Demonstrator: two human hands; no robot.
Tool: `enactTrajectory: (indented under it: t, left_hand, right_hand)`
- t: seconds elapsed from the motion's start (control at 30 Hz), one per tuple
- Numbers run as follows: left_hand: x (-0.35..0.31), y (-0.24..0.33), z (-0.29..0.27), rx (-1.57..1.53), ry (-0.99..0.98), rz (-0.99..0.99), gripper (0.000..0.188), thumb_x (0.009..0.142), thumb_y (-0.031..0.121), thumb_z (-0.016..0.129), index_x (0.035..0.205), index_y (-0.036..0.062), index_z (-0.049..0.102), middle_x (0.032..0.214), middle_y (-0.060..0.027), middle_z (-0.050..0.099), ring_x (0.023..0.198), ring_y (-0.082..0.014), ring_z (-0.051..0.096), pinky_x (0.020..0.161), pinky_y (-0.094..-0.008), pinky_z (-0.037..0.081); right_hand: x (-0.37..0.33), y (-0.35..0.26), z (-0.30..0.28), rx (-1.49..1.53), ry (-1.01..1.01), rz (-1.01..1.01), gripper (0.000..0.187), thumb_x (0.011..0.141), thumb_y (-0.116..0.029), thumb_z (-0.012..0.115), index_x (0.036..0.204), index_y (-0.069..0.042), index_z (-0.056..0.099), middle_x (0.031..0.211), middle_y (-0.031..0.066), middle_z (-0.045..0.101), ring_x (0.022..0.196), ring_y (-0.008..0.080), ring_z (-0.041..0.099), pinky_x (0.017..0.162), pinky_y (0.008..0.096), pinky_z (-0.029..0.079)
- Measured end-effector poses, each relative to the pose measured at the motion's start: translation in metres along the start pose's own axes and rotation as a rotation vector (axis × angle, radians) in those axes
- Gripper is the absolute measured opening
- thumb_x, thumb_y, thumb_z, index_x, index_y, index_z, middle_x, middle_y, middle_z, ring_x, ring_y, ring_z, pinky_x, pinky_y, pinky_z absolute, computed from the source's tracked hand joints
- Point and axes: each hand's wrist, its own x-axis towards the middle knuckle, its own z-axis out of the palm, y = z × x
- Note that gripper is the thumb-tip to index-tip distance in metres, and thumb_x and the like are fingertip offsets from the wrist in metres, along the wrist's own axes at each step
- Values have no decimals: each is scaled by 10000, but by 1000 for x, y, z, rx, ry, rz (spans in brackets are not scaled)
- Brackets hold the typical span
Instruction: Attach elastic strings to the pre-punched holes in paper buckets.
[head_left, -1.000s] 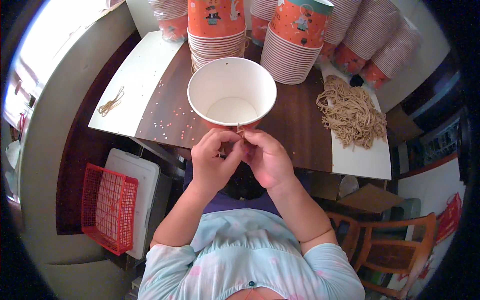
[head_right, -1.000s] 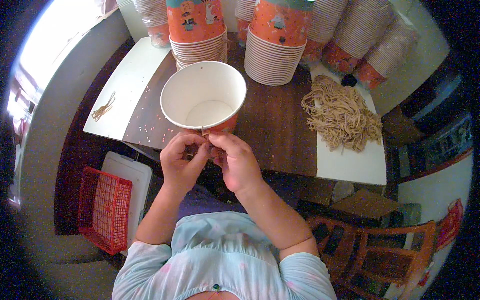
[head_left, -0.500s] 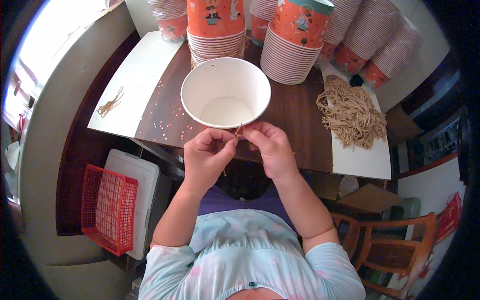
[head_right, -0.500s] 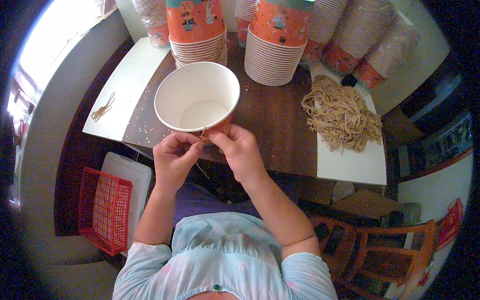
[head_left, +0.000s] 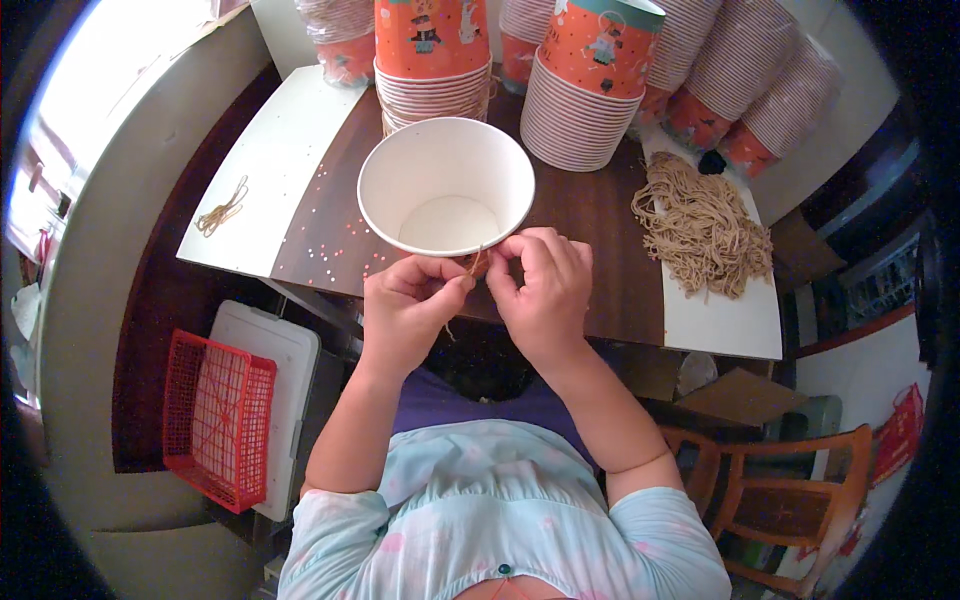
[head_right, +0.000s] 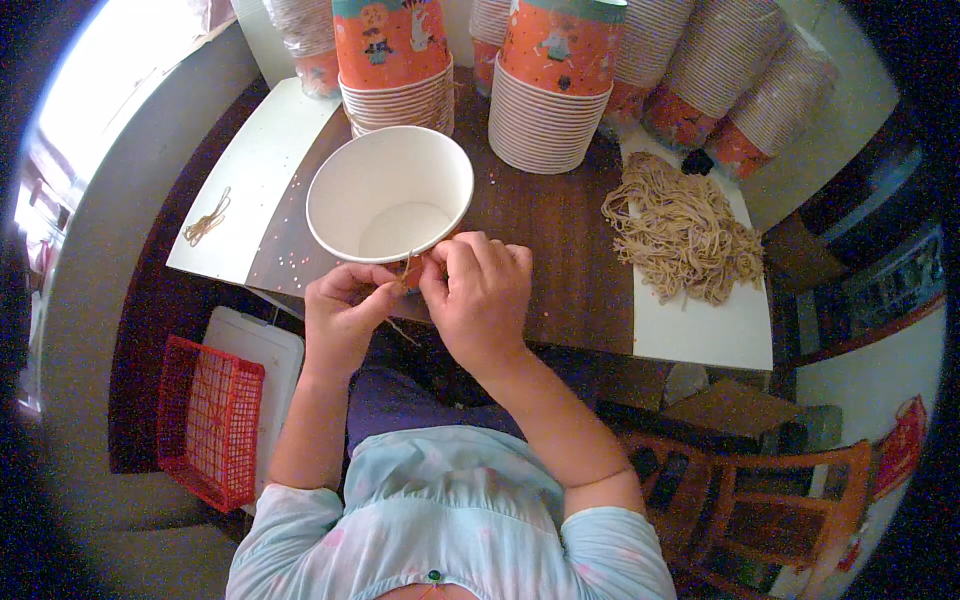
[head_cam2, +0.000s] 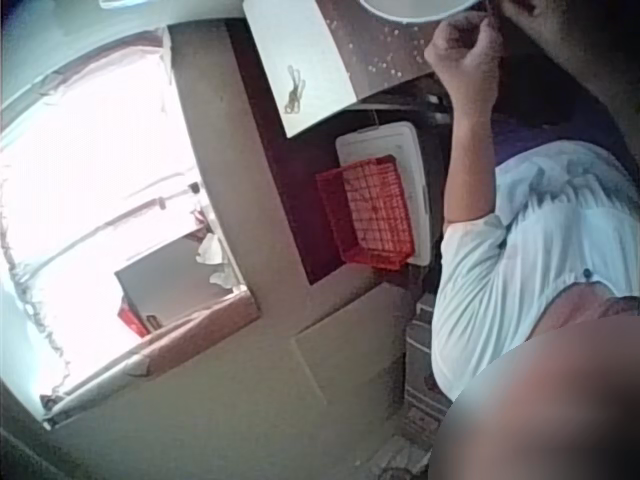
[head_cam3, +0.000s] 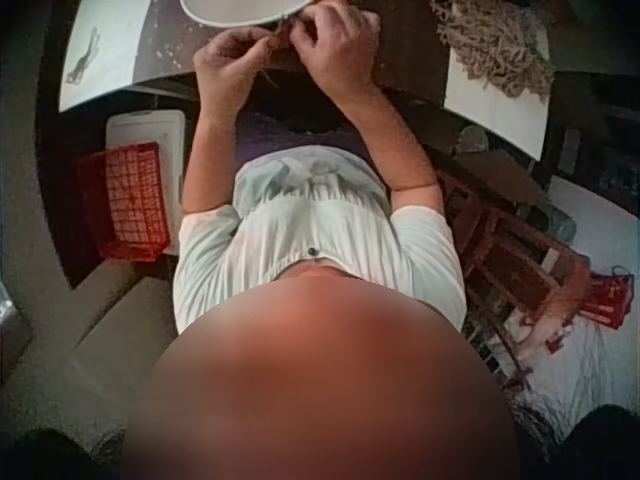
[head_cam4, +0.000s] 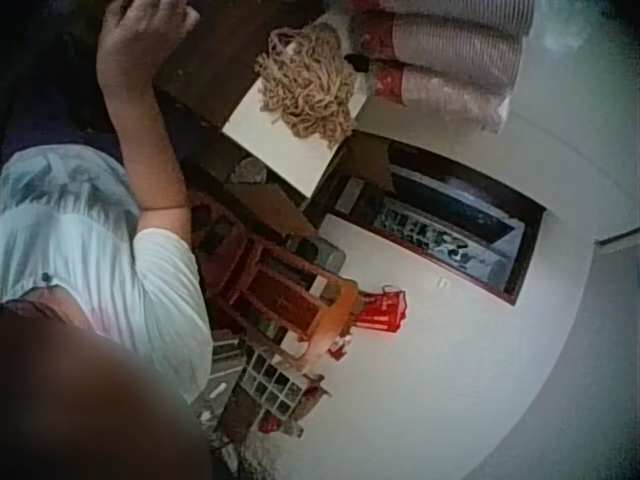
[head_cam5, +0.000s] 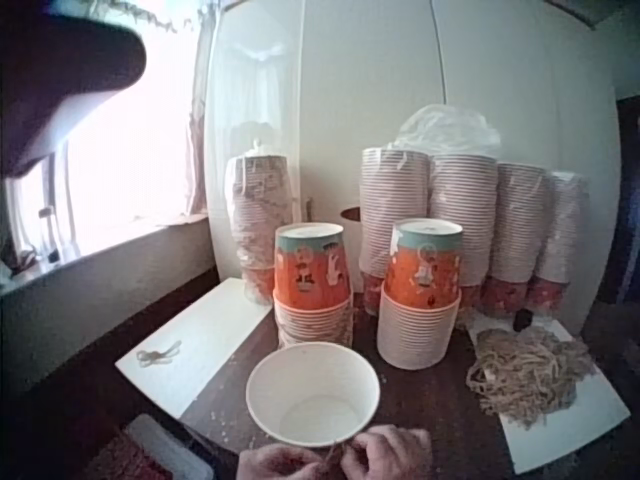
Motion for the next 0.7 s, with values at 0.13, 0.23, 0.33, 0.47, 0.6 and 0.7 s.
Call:
enactTrajectory:
  t: [0.13, 0.23, 0.33, 0.47, 0.6, 0.7]
  left_hand:
    - [1, -9, -6, -99, -63, -78, 135, 814, 35, 671, 907, -55, 634, 819, -50, 672, 683, -61, 596, 607, -192, 485]
    - [-13, -8, -4, -215, -32, -73, 227, 879, 80, 620, 1064, -49, 593, 892, -77, 672, 666, -73, 592, 592, -202, 485]
    - [-24, -14, -16, 10, -126, -75, 169, 907, 91, 587, 1024, -23, 633, 851, -55, 672, 633, -59, 566, 552, -196, 463]
    - [-34, 0, -11, 98, -57, -66, 160, 918, 108, 579, 1000, -14, 642, 799, -49, 663, 623, -47, 558, 549, -176, 443]
    - [-38, 6, -9, 357, -63, 208, 146, 908, 74, 570, 975, -31, 647, 764, -47, 650, 600, -54, 536, 530, -192, 425]
    - [-41, 14, -10, 466, -41, 303, 123, 888, 52, 579, 934, -37, 651, 738, -51, 639, 594, -68, 533, 528, -205, 422]
  right_hand:
    - [-1, 5, 1, 81, -15, 26, 167, 730, -127, 709, 816, -90, 571, 808, 31, 587, 750, 233, 577, 683, 370, 390]
    - [-3, 10, -4, 344, -125, 194, 209, 730, -126, 718, 895, -92, 594, 887, 41, 604, 825, 241, 596, 728, 365, 416]
    - [-3, 6, -14, 255, -133, 24, 298, 728, -127, 720, 1002, -97, 606, 1006, 69, 582, 863, 249, 584, 767, 382, 423]
    - [2, -1, -12, 182, -99, -228, 350, 715, -129, 711, 1051, -116, 615, 1057, 48, 561, 844, 214, 561, 730, 368, 411]
    - [13, 1, 1, 214, -33, -429, 366, 664, -81, 753, 1011, -123, 643, 1063, 53, 580, 770, 181, 536, 697, 329, 393]
    - [15, 3, 8, 295, -21, -510, 321, 660, -79, 749, 961, -122, 649, 1030, 49, 589, 747, 188, 538, 691, 329, 387]
